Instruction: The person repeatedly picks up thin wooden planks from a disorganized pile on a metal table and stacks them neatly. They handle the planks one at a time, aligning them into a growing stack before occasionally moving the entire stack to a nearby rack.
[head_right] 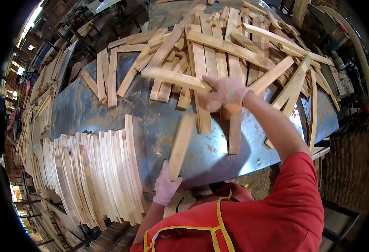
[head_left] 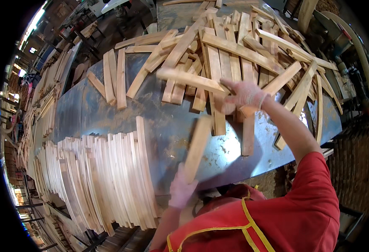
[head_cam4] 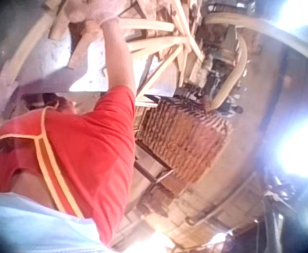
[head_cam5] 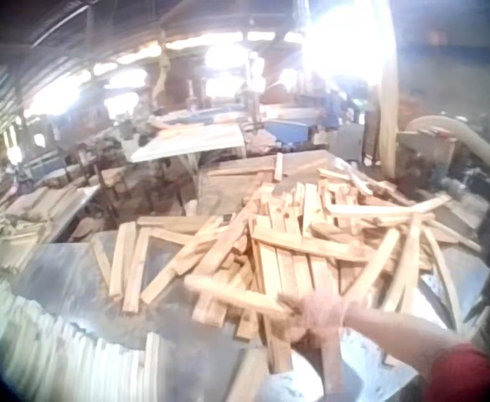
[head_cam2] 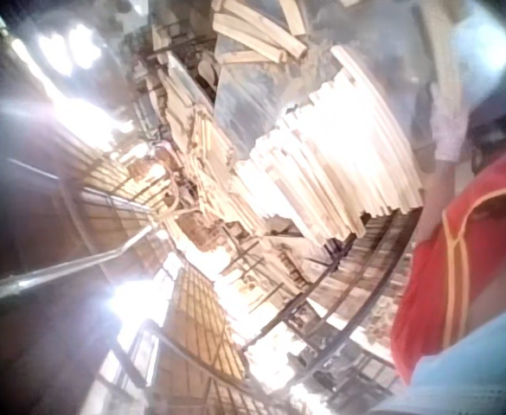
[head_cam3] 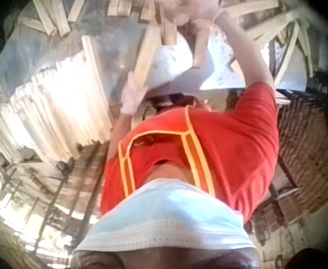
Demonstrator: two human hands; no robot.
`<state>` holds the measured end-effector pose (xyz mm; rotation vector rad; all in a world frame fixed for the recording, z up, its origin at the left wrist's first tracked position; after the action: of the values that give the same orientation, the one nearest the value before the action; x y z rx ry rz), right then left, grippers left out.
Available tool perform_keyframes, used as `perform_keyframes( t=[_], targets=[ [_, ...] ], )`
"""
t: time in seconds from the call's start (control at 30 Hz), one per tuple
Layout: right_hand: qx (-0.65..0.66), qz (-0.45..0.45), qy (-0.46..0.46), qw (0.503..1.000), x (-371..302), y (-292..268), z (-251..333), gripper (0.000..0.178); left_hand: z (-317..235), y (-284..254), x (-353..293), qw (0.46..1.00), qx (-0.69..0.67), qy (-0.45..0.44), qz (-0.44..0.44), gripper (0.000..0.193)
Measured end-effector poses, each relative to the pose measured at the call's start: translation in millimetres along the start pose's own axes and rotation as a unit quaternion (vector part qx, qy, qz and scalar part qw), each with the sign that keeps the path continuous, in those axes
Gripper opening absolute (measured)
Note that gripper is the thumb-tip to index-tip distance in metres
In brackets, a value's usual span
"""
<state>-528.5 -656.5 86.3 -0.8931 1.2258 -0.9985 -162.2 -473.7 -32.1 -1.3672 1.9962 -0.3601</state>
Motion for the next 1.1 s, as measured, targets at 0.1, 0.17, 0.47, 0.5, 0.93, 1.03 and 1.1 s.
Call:
perform_keyframes(
  t=[0.1,0.17,0.47,0.5,0.93,1.03,1.1],
  targets=[
    [0.251,0.011,0.014,0.968,-29,115,31,0.063,64,-2,-36,0.960,-0.255,-0.116,-0.003,0.087],
    [0.298,0.035,0.021,0.954,-65,131,122,0.053,89,-6,-45,0.895,-0.395,-0.207,0.016,0.086],
    [0.202,0.207,-0.290,0.912,-114,236,397,0.059,50,-118,-27,0.962,0.206,0.089,-0.158,0.070],
    [0.167,0.209,-0.308,0.913,-118,236,396,0.058,77,-111,-25,0.961,0.224,0.088,-0.136,0.075],
    [-0.273,-0.140,0.072,0.949,-75,37,-50,0.034,-45,-42,-30,0.908,0.320,0.230,-0.143,0.092],
    [-0.248,-0.245,-0.024,0.937,-90,77,4,0.015,-123,15,-26,0.898,0.282,0.318,-0.112,0.094],
    [-0.128,-0.388,-0.170,0.897,-157,48,59,0.019,-151,52,-19,0.884,0.285,0.355,-0.105,0.100]
  ],
)
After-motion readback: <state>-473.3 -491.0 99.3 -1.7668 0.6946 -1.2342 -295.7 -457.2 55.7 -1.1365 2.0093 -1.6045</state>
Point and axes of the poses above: each hand's wrist, its own x-axis towards the middle knuckle, its own y-axis out of the palm, z = x × y, the point moved 10 cm from there along x, towards the middle knuckle, and after that the axes turned 14 degrees about -x, right-handed, at the moved point
